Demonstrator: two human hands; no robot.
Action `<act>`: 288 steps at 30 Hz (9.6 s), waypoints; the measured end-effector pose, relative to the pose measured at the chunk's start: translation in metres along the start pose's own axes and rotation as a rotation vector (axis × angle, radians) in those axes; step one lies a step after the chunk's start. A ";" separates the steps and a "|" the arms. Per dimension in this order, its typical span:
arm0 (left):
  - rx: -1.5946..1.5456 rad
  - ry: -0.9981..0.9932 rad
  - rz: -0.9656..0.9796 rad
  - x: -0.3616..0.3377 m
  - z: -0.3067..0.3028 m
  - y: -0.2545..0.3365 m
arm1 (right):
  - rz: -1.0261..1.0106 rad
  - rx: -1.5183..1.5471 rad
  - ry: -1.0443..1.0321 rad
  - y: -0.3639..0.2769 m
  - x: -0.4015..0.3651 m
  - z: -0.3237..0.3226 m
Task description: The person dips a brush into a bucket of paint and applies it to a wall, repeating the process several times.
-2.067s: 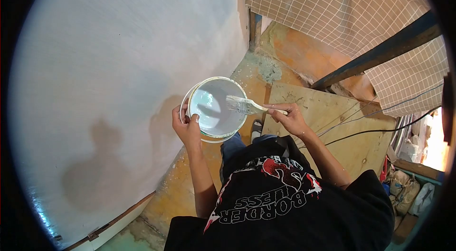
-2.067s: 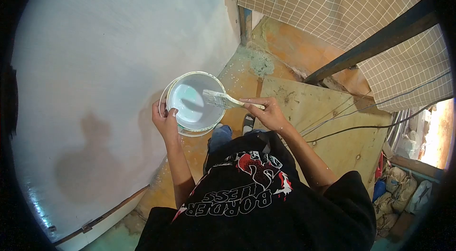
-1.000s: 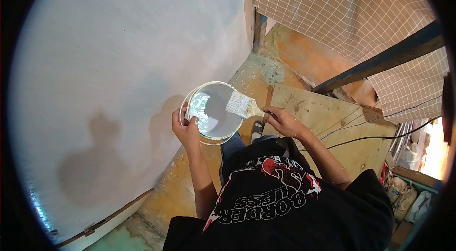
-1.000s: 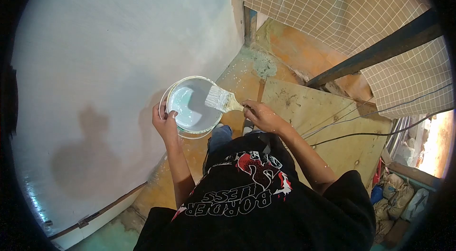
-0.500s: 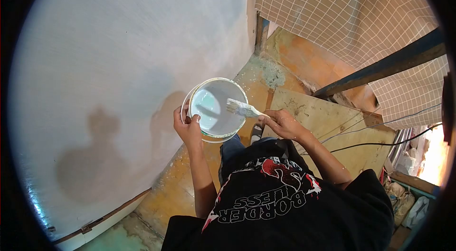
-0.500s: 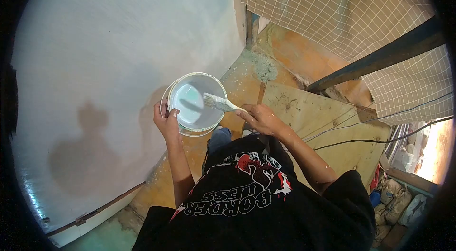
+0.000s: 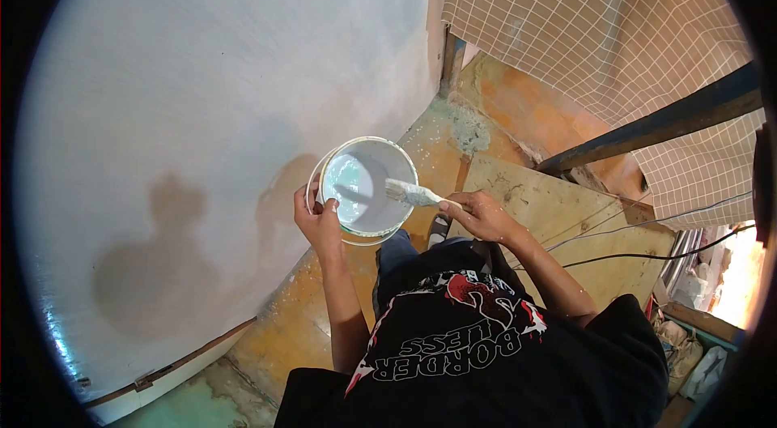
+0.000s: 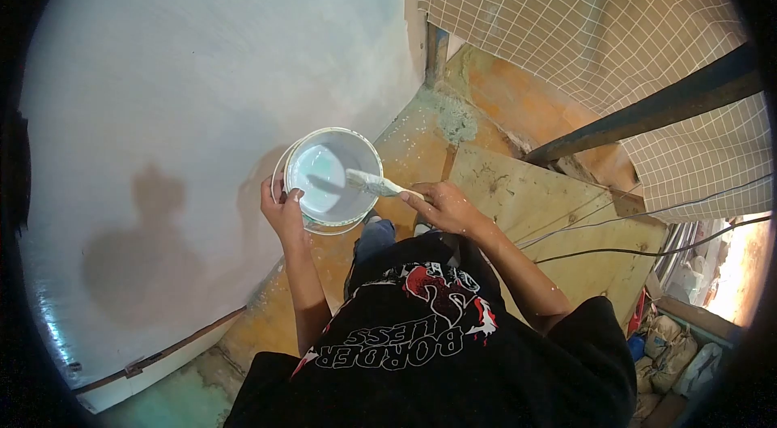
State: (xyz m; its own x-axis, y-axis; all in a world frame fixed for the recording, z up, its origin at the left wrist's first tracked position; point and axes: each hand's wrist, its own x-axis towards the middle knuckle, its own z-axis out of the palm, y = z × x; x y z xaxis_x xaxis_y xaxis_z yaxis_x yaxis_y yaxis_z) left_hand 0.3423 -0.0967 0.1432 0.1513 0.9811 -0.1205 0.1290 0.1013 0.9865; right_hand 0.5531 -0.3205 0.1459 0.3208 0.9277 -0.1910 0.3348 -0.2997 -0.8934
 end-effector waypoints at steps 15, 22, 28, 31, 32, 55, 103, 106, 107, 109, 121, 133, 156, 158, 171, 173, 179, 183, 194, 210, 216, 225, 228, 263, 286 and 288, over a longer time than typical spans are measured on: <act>0.002 0.001 0.007 0.003 -0.005 -0.006 | 0.078 0.055 -0.126 0.005 0.016 0.003; 0.014 0.026 0.018 0.001 -0.010 -0.006 | 0.007 0.112 -0.089 -0.008 0.020 0.002; -0.030 0.046 -0.001 -0.001 -0.013 -0.007 | 0.041 0.125 -0.131 -0.005 0.021 0.003; -0.030 0.053 0.004 0.000 -0.016 -0.007 | 0.020 0.187 -0.097 0.003 0.021 0.013; -0.038 0.050 -0.006 0.000 -0.015 -0.006 | 0.011 0.226 -0.063 0.006 0.020 0.014; -0.035 0.044 -0.069 0.013 -0.040 -0.023 | 0.029 0.381 -0.013 -0.004 0.028 0.015; -0.064 -0.059 -0.179 0.108 -0.134 -0.079 | -0.078 0.599 0.414 0.022 0.329 0.083; 0.208 -0.082 -0.267 0.120 -0.132 -0.133 | -0.046 0.690 0.415 0.121 0.365 0.117; 0.164 -0.054 -0.330 0.120 -0.117 -0.135 | 0.005 0.667 0.390 0.157 0.375 0.131; 0.279 -0.075 -0.412 0.120 -0.091 -0.173 | 0.171 0.640 0.325 0.244 0.392 0.158; 0.334 -0.041 -0.677 0.142 -0.063 -0.268 | 0.447 0.524 0.388 0.434 0.448 0.235; 0.283 0.105 -0.620 0.121 -0.060 -0.269 | 0.508 0.128 0.459 0.405 0.481 0.232; 0.310 -0.008 -0.353 0.116 -0.069 -0.220 | -0.197 0.933 0.300 0.015 0.345 0.094; 0.337 0.117 -0.421 0.123 -0.060 -0.233 | -0.264 0.753 0.477 0.057 0.370 0.123; 0.421 0.139 -0.638 0.153 -0.028 -0.277 | 0.396 0.746 0.282 0.415 0.445 0.257; 0.450 0.109 -0.634 0.161 -0.021 -0.276 | 0.482 0.672 0.280 0.454 0.450 0.273; 0.506 -0.003 -0.588 0.173 -0.020 -0.268 | 0.561 0.493 0.380 0.465 0.447 0.269; 0.558 -0.058 -0.540 0.176 -0.018 -0.260 | 0.607 0.355 0.411 0.403 0.442 0.232; 0.610 -0.125 -0.446 0.153 -0.024 -0.244 | 0.439 0.771 0.350 0.091 0.376 0.106; 0.558 -0.103 -0.512 0.150 0.000 -0.246 | -0.062 1.041 0.459 0.155 0.408 0.146; 0.611 -0.067 -0.548 0.161 0.011 -0.263 | 0.481 0.674 0.488 0.370 0.436 0.224; 0.659 -0.111 -0.533 0.184 0.013 -0.279 | 0.678 0.388 0.529 0.497 0.473 0.265; 0.657 -0.136 -0.495 0.190 0.017 -0.270 | 0.647 0.529 0.548 0.455 0.477 0.246; 0.598 -0.121 -0.570 0.180 0.032 -0.271 | 0.549 0.544 0.540 0.461 0.475 0.212; 0.485 -0.210 -0.492 0.199 0.041 -0.221 | 0.052 0.733 0.493 0.093 0.379 0.037; 0.513 -0.242 -0.476 0.203 0.046 -0.220 | -0.075 0.784 0.558 0.067 0.369 0.026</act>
State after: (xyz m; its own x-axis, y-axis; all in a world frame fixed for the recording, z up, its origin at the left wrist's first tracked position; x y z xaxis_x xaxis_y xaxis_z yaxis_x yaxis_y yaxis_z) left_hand 0.3893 0.0725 -0.1029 0.1687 0.7802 -0.6023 0.6675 0.3592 0.6522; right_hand 0.6714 0.0074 0.0047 0.7652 0.6386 -0.0818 -0.2500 0.1777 -0.9518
